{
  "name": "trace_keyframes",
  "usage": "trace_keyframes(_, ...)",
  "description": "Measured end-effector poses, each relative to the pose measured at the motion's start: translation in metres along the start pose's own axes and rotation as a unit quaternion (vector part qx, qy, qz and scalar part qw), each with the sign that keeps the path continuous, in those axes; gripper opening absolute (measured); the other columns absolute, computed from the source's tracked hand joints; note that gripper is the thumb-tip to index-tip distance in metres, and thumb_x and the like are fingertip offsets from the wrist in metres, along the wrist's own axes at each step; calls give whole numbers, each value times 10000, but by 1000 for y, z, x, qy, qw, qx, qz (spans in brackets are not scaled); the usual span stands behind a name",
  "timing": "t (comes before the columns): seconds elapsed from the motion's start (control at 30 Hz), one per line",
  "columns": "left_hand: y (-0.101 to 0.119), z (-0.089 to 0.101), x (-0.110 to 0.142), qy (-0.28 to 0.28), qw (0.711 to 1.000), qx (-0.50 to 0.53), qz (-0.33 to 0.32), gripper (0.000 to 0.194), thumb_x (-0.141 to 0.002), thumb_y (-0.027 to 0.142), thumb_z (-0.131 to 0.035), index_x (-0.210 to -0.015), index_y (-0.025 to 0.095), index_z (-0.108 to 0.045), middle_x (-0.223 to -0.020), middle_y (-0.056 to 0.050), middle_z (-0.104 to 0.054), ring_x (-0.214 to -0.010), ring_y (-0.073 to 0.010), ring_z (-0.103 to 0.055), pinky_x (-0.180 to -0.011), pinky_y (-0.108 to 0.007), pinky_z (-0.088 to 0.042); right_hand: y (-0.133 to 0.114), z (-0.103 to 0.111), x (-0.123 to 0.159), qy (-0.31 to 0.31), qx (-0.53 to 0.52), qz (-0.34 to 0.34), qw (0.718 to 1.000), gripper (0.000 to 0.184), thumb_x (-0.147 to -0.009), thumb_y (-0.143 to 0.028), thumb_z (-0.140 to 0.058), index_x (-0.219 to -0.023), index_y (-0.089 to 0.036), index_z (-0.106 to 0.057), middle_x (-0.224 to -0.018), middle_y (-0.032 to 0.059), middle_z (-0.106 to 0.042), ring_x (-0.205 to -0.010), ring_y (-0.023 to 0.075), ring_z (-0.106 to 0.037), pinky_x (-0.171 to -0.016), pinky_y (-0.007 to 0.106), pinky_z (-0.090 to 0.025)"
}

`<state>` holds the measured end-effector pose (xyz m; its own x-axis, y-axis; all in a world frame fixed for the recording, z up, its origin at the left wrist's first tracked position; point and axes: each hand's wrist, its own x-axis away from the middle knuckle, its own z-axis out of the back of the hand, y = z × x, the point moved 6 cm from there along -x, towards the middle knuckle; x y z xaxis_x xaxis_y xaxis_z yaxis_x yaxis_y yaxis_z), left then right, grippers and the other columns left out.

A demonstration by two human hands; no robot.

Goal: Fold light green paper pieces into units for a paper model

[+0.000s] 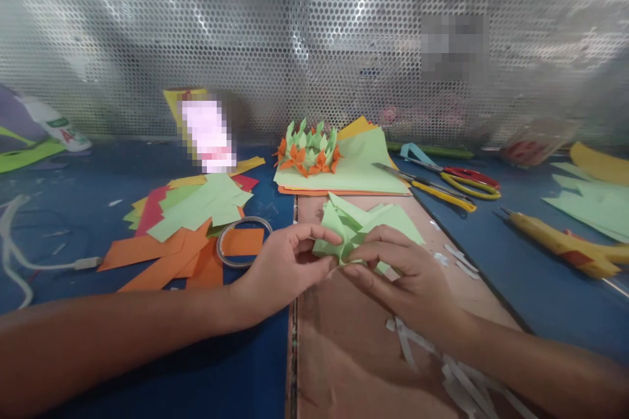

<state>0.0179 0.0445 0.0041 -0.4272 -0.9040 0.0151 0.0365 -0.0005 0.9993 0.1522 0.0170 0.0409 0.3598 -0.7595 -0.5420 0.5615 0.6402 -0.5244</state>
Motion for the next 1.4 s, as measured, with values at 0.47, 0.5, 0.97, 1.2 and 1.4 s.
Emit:
trace_keyframes(0.47,1,2,-1,-8,999,-27,-30,251,-724,265,-650,-954,165,-646,-877,-49,-658,-789,-149,-615,-719,-251,-492,3,0,2,9,2,-3,1000,18,-747,-182,-645,-754,-196,-652,-657,8,-566,-585,120,-539,-547,241,-442)
trace_keyframes(0.5,-1,1,-1,-12,1000,-9,-15,265,-722,266,-654,-965,163,-631,-854,-43,-664,-767,-144,-618,-707,-249,-496,2,0,1,11,0,-2,1000,17,-745,-181,-647,-754,-195,-650,-650,6,-565,-579,118,-536,-545,240,-439)
trace_keyframes(0.97,15,3,2,12,984,-142,-103,246,-756,216,-608,-988,196,-688,-928,-45,-664,-917,-174,-585,-850,-275,-456,4,-5,2,-14,-7,-4,1000,38,-777,-204,-617,-771,-207,-654,-652,11,-572,-607,130,-535,-574,246,-439)
trace_keyframes(1.2,15,3,2,15,986,-143,-81,253,-810,199,-527,-1009,176,-682,-1039,-86,-606,-954,-181,-570,-855,-282,-458,1,-3,1,-7,-9,2,1000,25,-772,-216,-631,-764,-198,-645,-641,10,-581,-618,131,-534,-573,240,-431)
trace_keyframes(1.4,17,4,3,23,986,-144,-82,248,-789,213,-564,-1000,171,-685,-938,-71,-608,-907,-177,-577,-845,-281,-458,2,-4,2,-9,-10,-2,1000,19,-778,-196,-621,-766,-195,-636,-619,3,-559,-615,131,-521,-579,240,-425)
